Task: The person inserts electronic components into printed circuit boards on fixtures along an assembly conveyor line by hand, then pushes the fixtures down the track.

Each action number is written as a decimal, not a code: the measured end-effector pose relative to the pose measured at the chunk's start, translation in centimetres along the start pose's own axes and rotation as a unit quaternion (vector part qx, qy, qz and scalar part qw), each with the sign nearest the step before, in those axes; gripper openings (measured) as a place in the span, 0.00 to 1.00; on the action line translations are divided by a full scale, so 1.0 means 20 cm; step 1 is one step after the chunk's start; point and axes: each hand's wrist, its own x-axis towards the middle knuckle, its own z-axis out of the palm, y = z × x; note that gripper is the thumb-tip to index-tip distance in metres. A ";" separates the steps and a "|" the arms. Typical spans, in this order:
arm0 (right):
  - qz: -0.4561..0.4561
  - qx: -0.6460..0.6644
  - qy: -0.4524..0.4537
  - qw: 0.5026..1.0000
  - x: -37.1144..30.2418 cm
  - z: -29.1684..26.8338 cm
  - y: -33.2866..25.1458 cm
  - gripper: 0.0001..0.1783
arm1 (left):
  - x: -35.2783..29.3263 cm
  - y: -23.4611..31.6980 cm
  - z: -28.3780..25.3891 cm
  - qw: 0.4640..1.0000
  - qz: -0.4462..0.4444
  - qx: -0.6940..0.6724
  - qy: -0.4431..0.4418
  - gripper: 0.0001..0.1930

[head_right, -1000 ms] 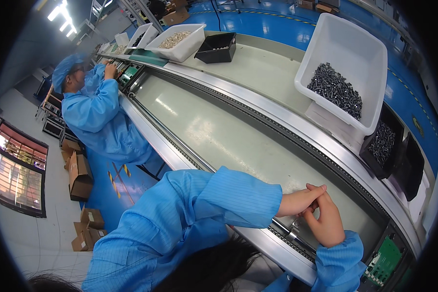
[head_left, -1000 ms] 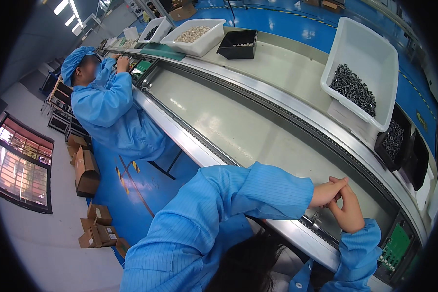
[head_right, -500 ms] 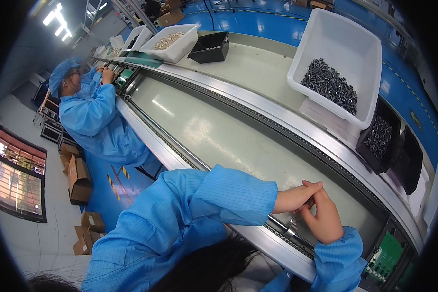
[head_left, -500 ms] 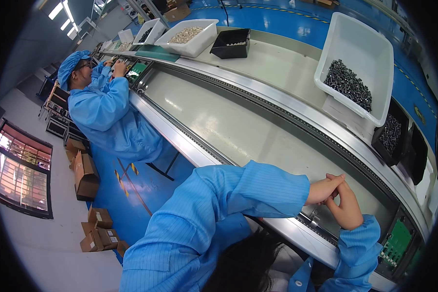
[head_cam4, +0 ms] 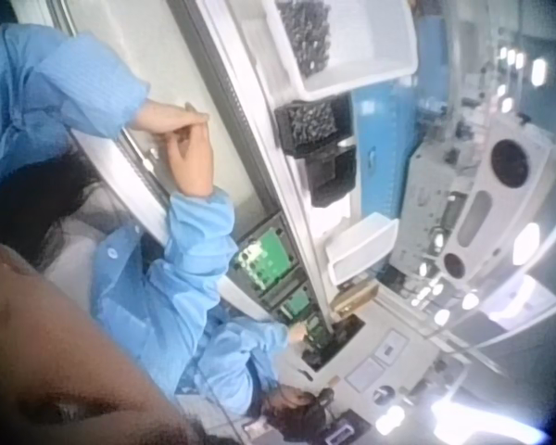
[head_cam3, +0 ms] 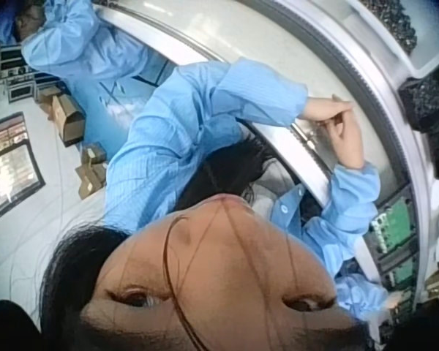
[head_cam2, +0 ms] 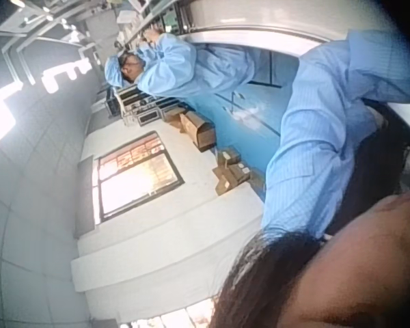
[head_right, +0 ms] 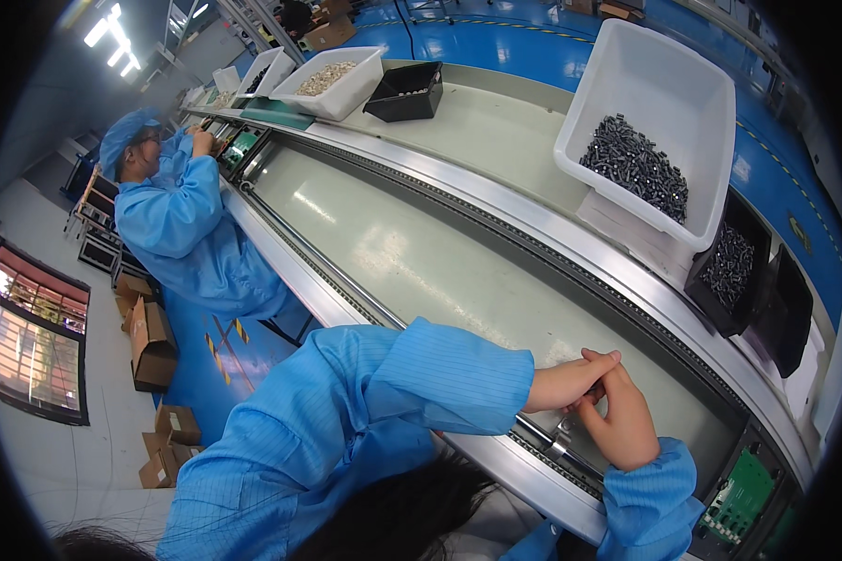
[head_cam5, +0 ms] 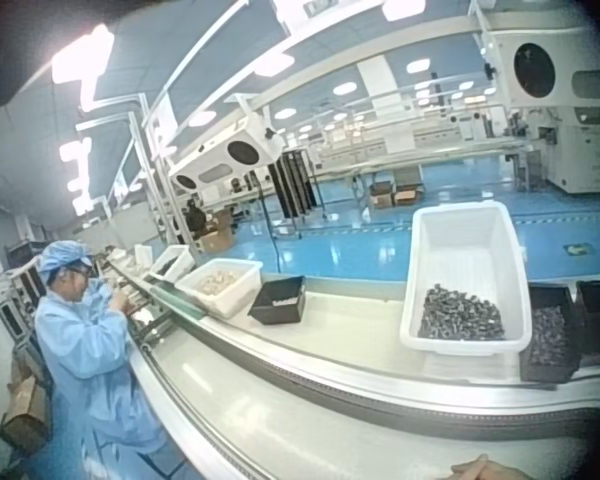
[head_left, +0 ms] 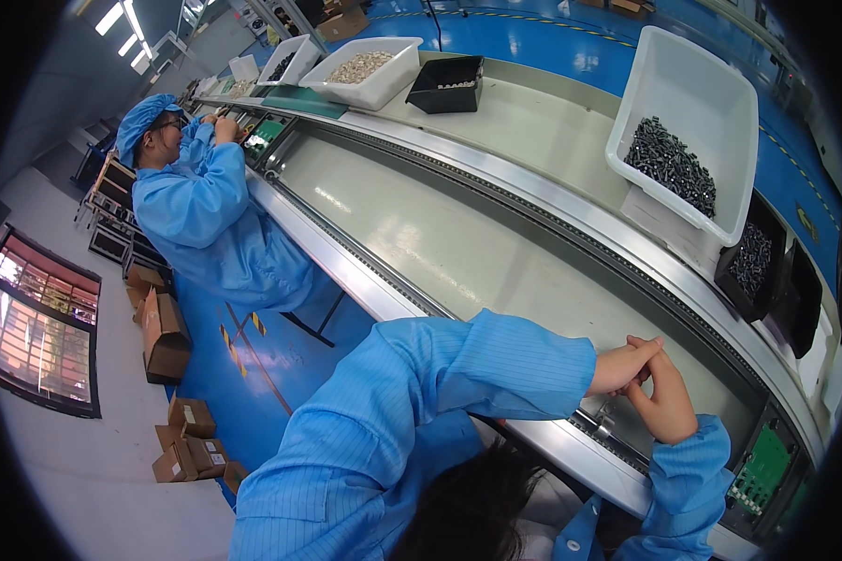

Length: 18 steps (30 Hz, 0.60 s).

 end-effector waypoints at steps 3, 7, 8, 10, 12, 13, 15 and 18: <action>0.001 0.000 -0.001 1.000 0.00 0.00 0.00 0.29 | -0.01 0.01 0.00 1.000 -0.002 0.003 0.001 0.31; 0.011 0.000 -0.005 1.000 0.00 -0.01 -0.01 0.29 | -0.01 0.01 -0.01 1.000 0.002 0.008 -0.006 0.31; 0.010 0.000 -0.005 1.000 0.00 -0.01 -0.02 0.29 | 0.00 0.01 -0.01 1.000 0.006 0.007 -0.008 0.31; 0.010 0.000 -0.005 1.000 0.01 -0.01 -0.02 0.29 | 0.01 -0.01 -0.01 1.000 0.013 0.005 -0.010 0.31; 0.009 0.001 -0.005 1.000 0.00 -0.01 -0.02 0.29 | 0.01 -0.01 -0.01 1.000 0.017 0.005 -0.012 0.31; 0.007 0.000 -0.004 1.000 0.00 -0.01 -0.02 0.29 | 0.01 -0.01 -0.01 1.000 0.014 0.007 -0.012 0.31; 0.002 -0.001 -0.001 1.000 0.00 0.00 -0.01 0.29 | 0.01 -0.01 -0.01 1.000 0.008 0.013 -0.012 0.31; 0.001 -0.002 -0.001 1.000 0.00 0.00 -0.01 0.29 | 0.02 -0.02 -0.01 1.000 0.007 0.014 -0.013 0.31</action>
